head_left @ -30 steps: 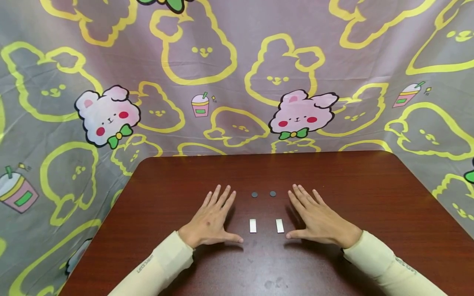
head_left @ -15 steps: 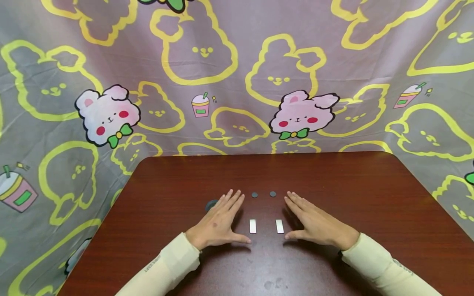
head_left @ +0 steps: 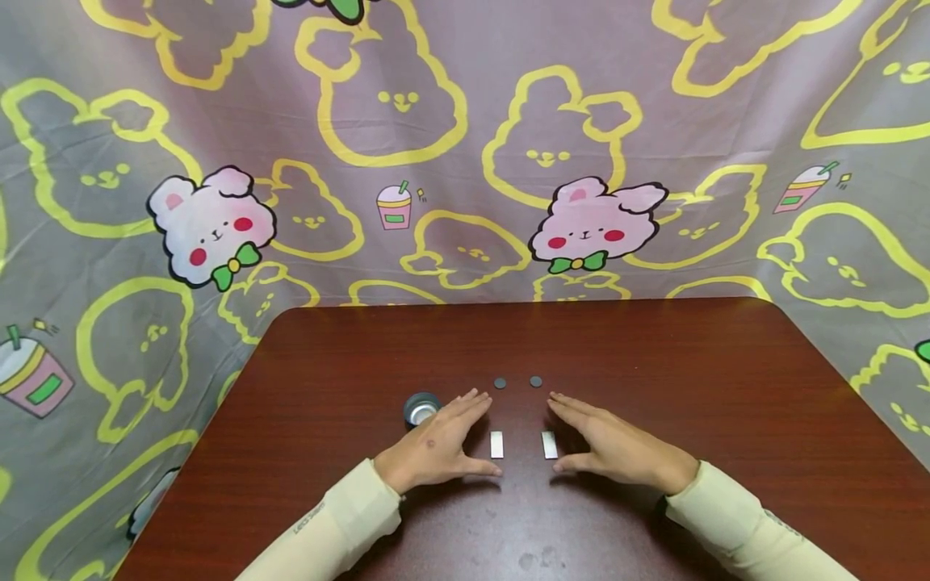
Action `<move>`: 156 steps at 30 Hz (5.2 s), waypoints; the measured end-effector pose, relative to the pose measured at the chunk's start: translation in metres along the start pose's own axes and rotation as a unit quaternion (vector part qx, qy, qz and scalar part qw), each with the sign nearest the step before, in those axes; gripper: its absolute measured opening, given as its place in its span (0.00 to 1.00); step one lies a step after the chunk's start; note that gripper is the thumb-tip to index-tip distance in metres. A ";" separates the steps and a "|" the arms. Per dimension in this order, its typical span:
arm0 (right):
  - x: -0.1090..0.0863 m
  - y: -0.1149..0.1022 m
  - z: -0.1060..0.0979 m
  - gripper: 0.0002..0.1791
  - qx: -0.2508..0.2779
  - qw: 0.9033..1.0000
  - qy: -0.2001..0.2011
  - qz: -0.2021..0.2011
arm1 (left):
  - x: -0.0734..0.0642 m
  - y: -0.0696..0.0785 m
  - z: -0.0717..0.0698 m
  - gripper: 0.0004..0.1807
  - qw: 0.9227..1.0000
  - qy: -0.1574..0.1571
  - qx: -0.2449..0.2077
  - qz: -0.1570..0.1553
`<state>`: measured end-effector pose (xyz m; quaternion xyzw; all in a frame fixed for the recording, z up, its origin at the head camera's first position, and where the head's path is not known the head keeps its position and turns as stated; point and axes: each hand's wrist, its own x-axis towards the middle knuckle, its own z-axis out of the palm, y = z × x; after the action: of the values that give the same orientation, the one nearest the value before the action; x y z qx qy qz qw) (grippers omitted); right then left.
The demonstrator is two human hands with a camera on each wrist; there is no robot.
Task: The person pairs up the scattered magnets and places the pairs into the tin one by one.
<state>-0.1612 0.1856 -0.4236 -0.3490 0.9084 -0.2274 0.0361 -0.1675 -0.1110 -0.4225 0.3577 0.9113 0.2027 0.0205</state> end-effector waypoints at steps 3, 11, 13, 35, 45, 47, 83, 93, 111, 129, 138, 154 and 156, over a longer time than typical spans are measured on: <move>0.002 -0.001 0.001 0.46 0.018 1.000 0.004 -0.005 | 0.002 0.000 0.001 0.53 1.000 -0.006 -0.019 -0.006; 0.005 -0.001 0.004 0.45 0.069 0.998 0.004 0.004 | 0.007 -0.002 0.005 0.48 0.999 0.006 -0.045 0.007; 0.007 0.001 0.004 0.45 0.077 0.997 0.002 0.005 | 0.007 -0.003 0.005 0.47 0.999 0.007 -0.053 0.000; 0.014 0.018 0.015 0.23 0.064 0.996 0.053 -0.014 | 0.016 -0.008 0.018 0.27 0.995 0.030 -0.098 -0.014; 0.015 0.020 0.023 0.20 0.070 0.994 0.085 -0.029 | 0.017 -0.011 0.024 0.23 0.993 0.049 -0.106 -0.023; 0.016 0.020 0.024 0.20 0.071 0.993 0.089 -0.030 | 0.018 -0.011 0.024 0.23 0.993 0.052 -0.103 -0.025; 0.029 0.015 0.029 0.16 0.103 0.990 0.091 0.022 | 0.029 -0.008 0.031 0.21 0.986 0.055 -0.149 -0.044; 0.034 0.012 0.030 0.15 0.097 0.991 0.090 0.014 | 0.034 -0.007 0.031 0.20 0.986 0.053 -0.154 -0.040; 0.044 0.003 0.028 0.16 0.071 0.995 0.067 0.005 | 0.043 0.000 0.031 0.19 0.988 0.046 -0.141 -0.031; 0.042 0.012 0.016 0.21 0.145 0.989 0.011 0.040 | 0.030 -0.008 0.012 0.27 0.982 0.038 -0.176 -0.057; 0.045 0.012 0.017 0.22 0.109 0.994 0.005 0.026 | 0.015 -0.018 -0.013 0.28 0.979 0.066 -0.178 -0.074; 0.049 0.009 0.015 0.21 0.086 0.996 0.007 0.001 | -0.022 -0.056 -0.041 0.28 0.967 0.124 -0.159 -0.154; 0.049 0.009 0.015 0.21 0.087 0.996 0.006 0.001 | -0.025 -0.059 -0.041 0.28 0.966 0.125 -0.161 -0.156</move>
<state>-0.2001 0.1534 -0.4362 -0.3423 0.8857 -0.3075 0.0609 -0.1944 -0.1806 -0.4099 0.1746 0.9066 0.3841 -0.0043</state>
